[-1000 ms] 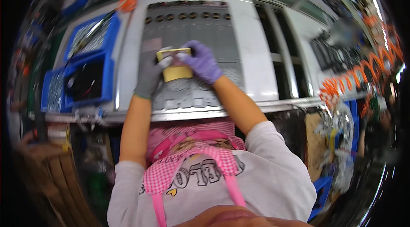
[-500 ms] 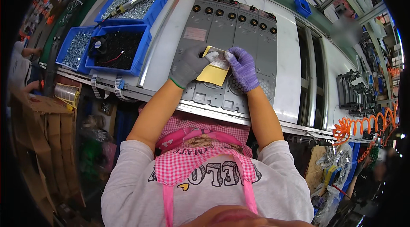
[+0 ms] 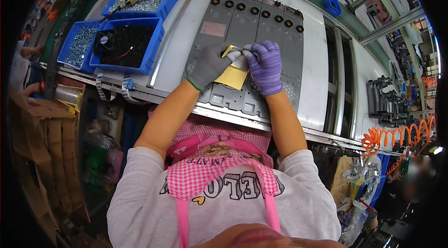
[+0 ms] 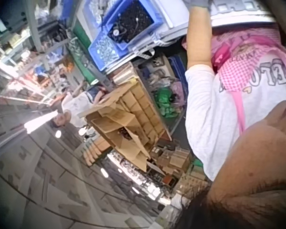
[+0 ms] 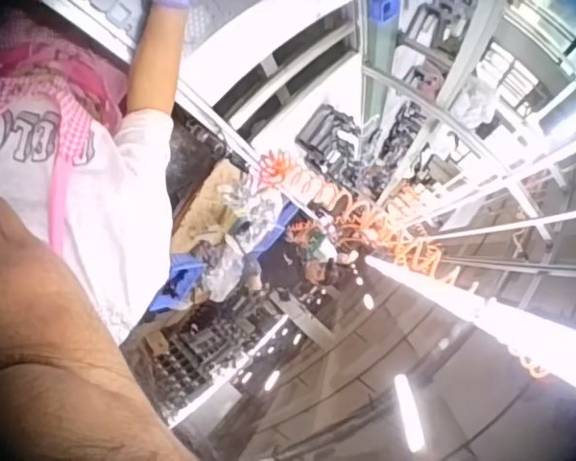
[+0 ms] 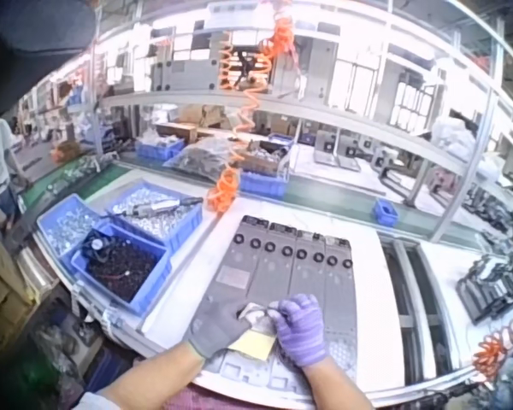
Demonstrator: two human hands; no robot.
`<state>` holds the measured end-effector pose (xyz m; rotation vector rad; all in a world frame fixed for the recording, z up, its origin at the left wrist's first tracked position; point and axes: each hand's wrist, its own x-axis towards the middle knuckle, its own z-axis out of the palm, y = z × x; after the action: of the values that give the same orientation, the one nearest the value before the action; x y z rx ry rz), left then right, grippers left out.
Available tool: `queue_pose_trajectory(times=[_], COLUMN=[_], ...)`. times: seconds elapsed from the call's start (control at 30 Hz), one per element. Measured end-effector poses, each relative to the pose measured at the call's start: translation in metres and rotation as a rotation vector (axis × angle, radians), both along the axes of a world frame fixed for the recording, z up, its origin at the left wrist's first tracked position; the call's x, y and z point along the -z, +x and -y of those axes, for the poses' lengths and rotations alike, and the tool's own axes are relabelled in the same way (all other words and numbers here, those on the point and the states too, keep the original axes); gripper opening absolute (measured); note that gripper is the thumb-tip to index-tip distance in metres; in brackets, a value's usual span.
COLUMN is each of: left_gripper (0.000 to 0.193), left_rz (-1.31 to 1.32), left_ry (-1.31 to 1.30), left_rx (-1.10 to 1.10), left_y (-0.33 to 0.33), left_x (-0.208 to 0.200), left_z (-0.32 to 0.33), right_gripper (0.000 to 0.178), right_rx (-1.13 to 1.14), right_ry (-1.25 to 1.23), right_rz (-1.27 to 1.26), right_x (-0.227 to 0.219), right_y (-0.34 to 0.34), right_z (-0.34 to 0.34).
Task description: Assembling and labeling electronic components for power supply units at a workstation.
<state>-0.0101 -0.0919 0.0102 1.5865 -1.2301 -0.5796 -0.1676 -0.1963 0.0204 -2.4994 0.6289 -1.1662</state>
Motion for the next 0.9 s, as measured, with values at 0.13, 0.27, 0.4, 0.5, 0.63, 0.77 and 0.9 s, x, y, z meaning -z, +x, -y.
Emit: queue_pose_trajectory(times=[0.13, 0.27, 0.4, 0.5, 0.63, 0.77, 0.9], left_gripper=[0.029, 0.031, 0.031, 0.031, 0.031, 0.031, 0.031], left_rz=[-0.174, -0.217, -0.297, -0.249, -0.143, -0.064, -0.119], left_ry=[0.005, 0.04, 0.013, 0.026, 0.023, -0.009, -0.003], left_rx=[0.029, 0.051, 0.06, 0.047, 0.036, 0.061, 0.083], left_y=[0.0007, 0.0025, 0.0038, 0.0033, 0.004, 0.0016, 0.0024], left_x=[0.0009, 0.0001, 0.0027, 0.002, 0.002, 0.0003, -0.0015], left_z=[0.0001, -0.0016, 0.0003, 0.0011, 0.0007, 0.0007, -0.0002], right_gripper=[0.017, 0.018, 0.018, 0.017, 0.021, 0.023, 0.02], right_rx=[0.025, 0.019, 0.019, 0.019, -0.01, -0.001, -0.003], right_ry=[-0.222, -0.305, -0.303, -0.274, -0.162, -0.094, -0.159], right_rz=[0.015, 0.001, 0.009, 0.045, 0.05, 0.029, 0.064], right_x=[-0.0033, -0.0047, -0.0078, -0.0051, -0.0039, -0.0015, -0.0043], right_y=[0.0002, 0.0012, 0.002, 0.002, 0.0035, 0.0012, 0.0018], right_z=[-0.0026, -0.0036, -0.0056, -0.0043, -0.0055, -0.0062, -0.0076])
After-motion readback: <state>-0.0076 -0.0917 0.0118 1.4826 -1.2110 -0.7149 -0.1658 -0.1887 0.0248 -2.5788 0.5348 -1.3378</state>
